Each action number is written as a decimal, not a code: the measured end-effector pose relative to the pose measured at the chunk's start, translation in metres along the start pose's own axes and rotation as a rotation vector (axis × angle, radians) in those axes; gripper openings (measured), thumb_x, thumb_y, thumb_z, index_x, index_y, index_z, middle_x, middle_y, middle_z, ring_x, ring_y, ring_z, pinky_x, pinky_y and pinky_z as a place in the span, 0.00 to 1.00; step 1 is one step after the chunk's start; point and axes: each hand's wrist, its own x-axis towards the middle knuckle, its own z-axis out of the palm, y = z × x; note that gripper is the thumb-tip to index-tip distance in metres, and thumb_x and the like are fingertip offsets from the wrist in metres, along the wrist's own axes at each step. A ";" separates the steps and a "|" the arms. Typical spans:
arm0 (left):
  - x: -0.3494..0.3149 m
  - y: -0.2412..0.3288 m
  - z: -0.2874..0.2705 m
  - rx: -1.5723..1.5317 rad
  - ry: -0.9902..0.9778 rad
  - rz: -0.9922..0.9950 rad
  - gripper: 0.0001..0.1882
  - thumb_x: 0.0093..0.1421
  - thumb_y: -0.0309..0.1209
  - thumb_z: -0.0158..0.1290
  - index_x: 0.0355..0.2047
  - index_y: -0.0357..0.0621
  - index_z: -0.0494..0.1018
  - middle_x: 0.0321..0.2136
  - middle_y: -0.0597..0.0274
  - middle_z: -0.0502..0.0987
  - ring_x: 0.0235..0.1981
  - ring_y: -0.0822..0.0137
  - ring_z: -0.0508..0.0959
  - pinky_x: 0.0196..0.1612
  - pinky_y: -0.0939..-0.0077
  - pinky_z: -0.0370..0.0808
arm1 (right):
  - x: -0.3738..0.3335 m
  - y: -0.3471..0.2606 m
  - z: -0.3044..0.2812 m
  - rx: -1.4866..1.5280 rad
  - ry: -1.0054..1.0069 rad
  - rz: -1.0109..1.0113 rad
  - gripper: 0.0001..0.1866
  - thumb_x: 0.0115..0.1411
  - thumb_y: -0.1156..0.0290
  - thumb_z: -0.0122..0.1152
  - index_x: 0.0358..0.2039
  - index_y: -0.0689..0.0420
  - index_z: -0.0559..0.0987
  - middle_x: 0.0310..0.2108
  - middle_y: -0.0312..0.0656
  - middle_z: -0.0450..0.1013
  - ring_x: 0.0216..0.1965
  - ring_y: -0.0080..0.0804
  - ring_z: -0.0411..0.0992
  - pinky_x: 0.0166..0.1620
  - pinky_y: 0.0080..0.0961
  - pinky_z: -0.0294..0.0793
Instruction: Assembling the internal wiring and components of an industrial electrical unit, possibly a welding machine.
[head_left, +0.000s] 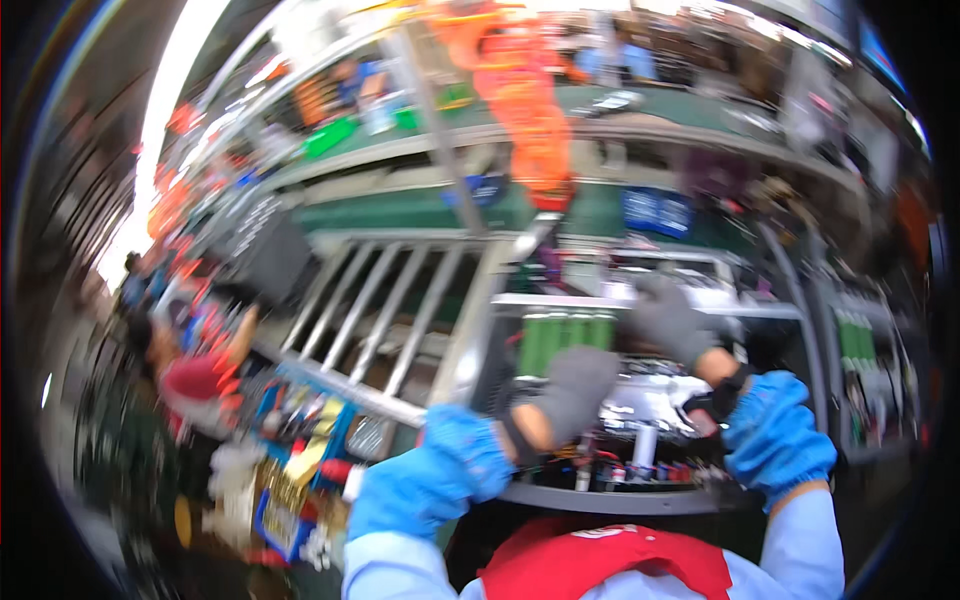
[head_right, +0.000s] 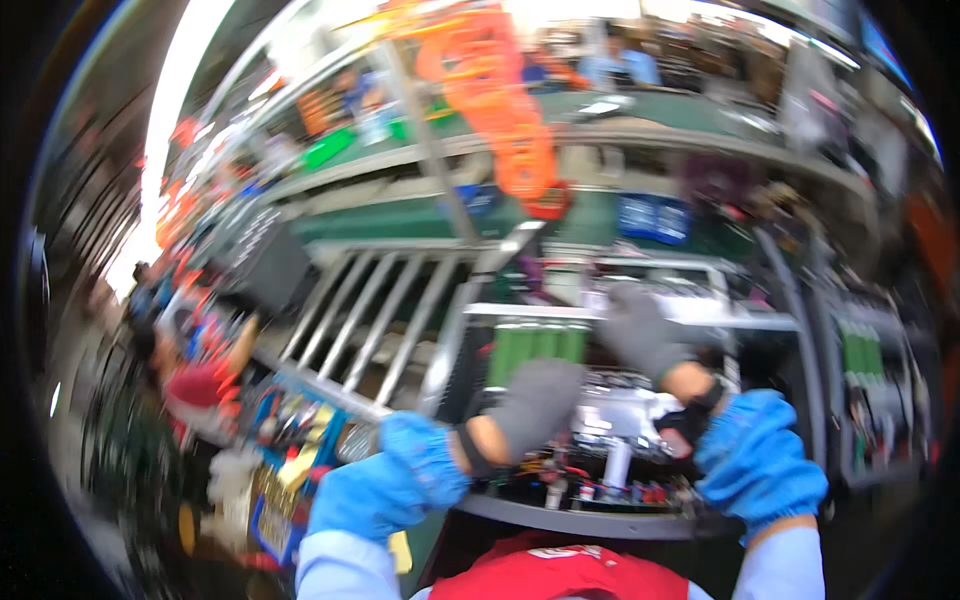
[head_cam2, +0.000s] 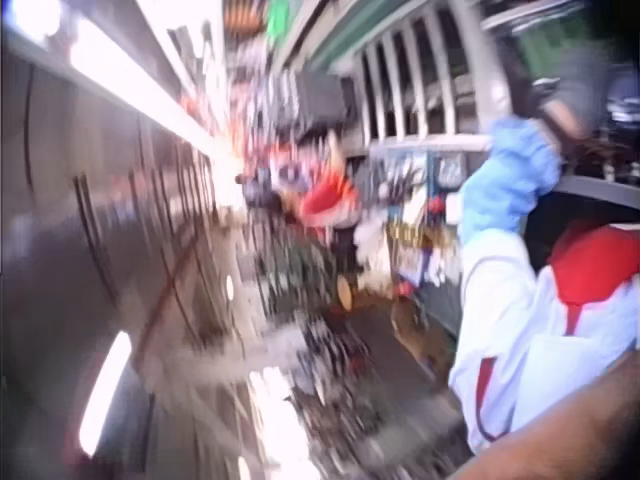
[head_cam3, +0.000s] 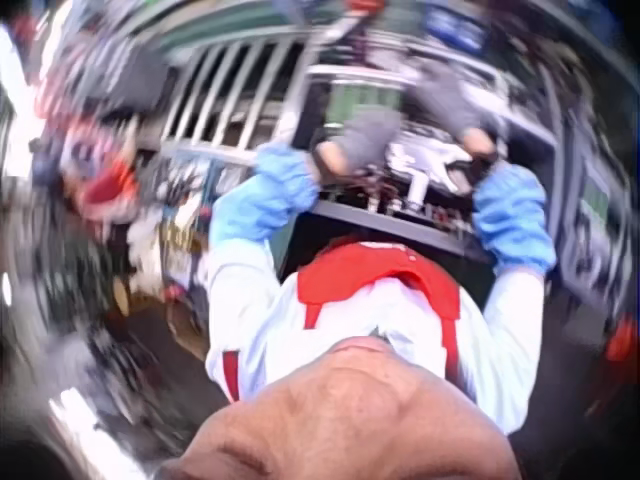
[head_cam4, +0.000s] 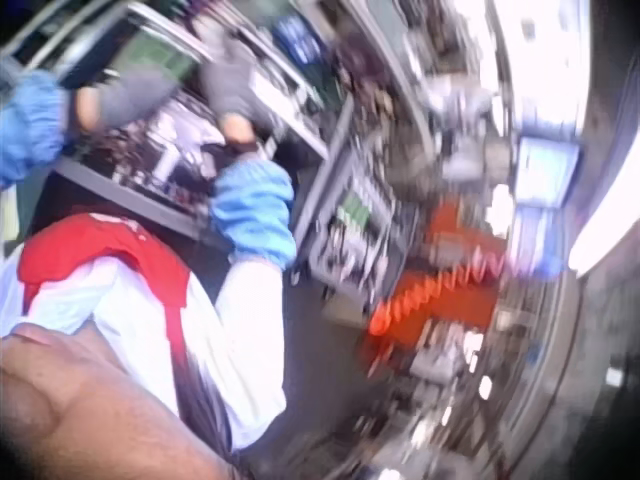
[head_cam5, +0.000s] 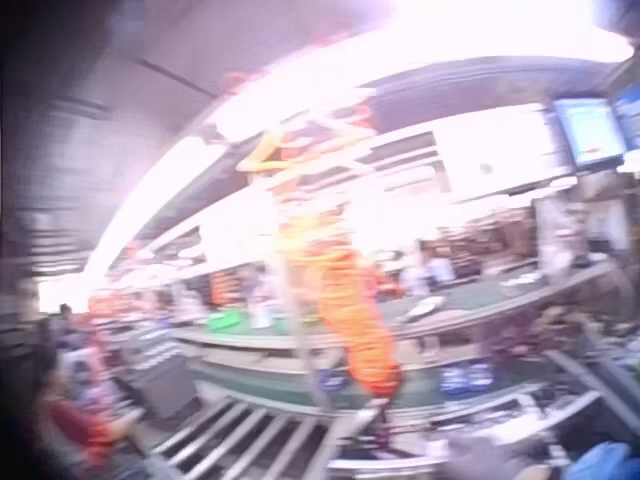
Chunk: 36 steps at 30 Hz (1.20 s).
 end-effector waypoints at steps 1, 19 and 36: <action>0.008 0.011 -0.008 -0.002 -0.123 -0.075 0.15 0.37 0.26 0.65 0.29 0.45 0.77 0.31 0.53 0.79 0.35 0.54 0.80 0.36 0.60 0.77 | 0.012 0.017 0.002 -0.047 0.154 -0.286 0.17 0.52 0.71 0.51 0.40 0.61 0.80 0.39 0.55 0.77 0.41 0.54 0.75 0.46 0.42 0.72; 0.068 0.016 0.118 0.341 0.630 -0.211 0.16 0.61 0.40 0.48 0.35 0.44 0.82 0.33 0.54 0.80 0.32 0.55 0.78 0.28 0.58 0.67 | 0.103 0.098 0.053 0.445 -0.694 -0.121 0.10 0.58 0.71 0.52 0.22 0.59 0.77 0.21 0.36 0.71 0.23 0.26 0.68 0.29 0.26 0.68; 0.039 0.023 0.074 0.122 0.402 -0.183 0.24 0.60 0.41 0.48 0.41 0.29 0.78 0.32 0.45 0.77 0.28 0.56 0.76 0.29 0.59 0.68 | 0.090 0.066 0.043 0.483 -0.706 0.026 0.11 0.62 0.65 0.53 0.26 0.57 0.76 0.24 0.33 0.71 0.25 0.22 0.67 0.28 0.23 0.66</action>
